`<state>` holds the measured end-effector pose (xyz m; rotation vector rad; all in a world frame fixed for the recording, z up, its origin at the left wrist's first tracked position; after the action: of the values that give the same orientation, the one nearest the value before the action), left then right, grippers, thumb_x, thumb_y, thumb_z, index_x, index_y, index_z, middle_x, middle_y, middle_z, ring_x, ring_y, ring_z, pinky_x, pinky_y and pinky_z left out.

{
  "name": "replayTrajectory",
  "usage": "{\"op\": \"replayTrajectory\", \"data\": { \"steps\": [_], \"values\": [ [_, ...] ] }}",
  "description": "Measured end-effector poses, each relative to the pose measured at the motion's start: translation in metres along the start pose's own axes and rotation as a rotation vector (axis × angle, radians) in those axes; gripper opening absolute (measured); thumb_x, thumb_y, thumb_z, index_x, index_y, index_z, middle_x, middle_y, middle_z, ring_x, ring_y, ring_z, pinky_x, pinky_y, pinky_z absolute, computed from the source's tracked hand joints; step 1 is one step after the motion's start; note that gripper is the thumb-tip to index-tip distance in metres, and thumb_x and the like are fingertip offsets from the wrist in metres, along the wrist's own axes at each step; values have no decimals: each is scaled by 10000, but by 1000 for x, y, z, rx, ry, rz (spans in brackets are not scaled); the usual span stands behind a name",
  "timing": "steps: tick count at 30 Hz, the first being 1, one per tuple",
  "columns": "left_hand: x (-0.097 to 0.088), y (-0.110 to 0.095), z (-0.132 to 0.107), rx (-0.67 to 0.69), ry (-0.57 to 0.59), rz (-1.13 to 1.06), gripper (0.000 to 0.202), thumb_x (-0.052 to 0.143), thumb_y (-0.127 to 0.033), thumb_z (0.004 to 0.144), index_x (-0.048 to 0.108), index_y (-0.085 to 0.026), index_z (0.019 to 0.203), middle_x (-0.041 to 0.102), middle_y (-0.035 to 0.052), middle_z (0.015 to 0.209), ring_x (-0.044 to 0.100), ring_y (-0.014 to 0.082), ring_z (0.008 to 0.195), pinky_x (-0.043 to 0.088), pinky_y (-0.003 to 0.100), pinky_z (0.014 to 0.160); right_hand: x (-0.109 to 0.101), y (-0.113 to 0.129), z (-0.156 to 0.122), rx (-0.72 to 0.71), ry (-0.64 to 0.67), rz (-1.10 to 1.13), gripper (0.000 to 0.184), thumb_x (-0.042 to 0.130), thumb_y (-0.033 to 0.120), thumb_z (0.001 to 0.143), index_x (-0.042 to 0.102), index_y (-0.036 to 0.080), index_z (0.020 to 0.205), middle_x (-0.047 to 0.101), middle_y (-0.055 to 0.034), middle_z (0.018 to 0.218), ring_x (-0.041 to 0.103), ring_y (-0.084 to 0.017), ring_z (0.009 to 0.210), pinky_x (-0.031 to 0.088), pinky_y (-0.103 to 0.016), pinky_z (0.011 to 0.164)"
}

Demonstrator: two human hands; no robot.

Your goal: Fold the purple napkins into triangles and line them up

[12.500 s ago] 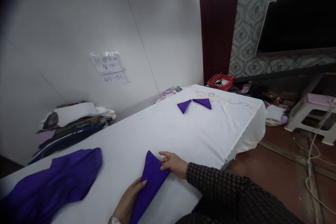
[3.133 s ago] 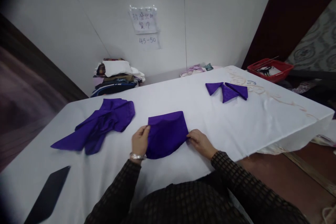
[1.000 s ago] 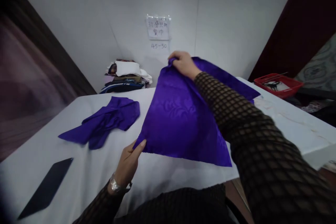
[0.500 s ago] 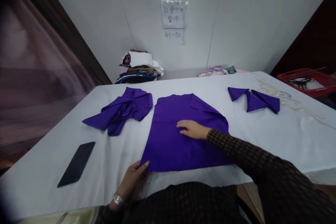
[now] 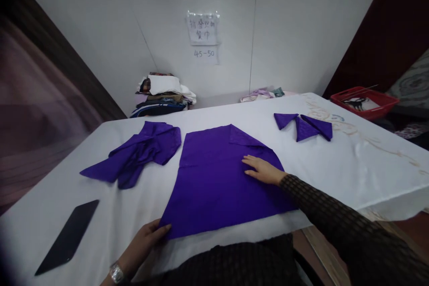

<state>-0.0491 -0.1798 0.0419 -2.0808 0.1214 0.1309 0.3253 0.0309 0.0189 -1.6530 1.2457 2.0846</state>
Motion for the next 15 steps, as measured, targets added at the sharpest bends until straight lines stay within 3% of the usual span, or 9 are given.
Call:
{"op": "replayTrajectory", "data": {
  "steps": [3,7,9,11,15],
  "values": [
    [3,-2,-5,17,-50,34,370,666,-547,619,724,-214,769,718,14,787,645,228,795,465,342,897,-2,-18,40,18,37,8,536,533,425,841,499,178,1315,430,-98,1413,355,-239,1320,276,-396,1101],
    [3,1,-10,4,-122,84,385,650,-551,627,724,-208,783,724,22,792,653,255,836,481,360,875,-32,-70,66,339,-193,-49,481,523,333,836,527,123,1269,526,-143,1320,445,-278,1250,297,-442,1078],
    [2,3,-10,-3,-154,105,400,645,-565,622,719,-205,780,725,22,796,653,259,855,487,349,863,-49,-92,65,460,-296,-72,514,455,313,865,463,55,1309,478,-209,1344,397,-325,1279,267,-514,1073],
    [2,5,-8,-10,-190,123,435,637,-590,614,712,-201,794,726,26,809,653,261,870,493,339,849,-57,-103,56,493,-331,-40,532,438,326,868,443,57,1327,459,-209,1361,397,-324,1282,289,-506,1068],
    [1,11,-1,-1,-342,114,692,635,-639,581,629,-170,1090,720,42,825,661,260,872,501,342,837,-41,-85,12,330,-262,157,457,486,383,839,560,169,1235,582,-107,1264,528,-269,1174,387,-444,1029]
  ]
}}
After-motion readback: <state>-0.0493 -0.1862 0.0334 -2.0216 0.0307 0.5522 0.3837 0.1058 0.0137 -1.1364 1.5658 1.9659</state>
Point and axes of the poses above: each hand's wrist, its own z-axis towards the middle knuckle, its own x-axis out of the palm, y = z × x, the point moved 1 cm from there along z, towards the middle knuckle
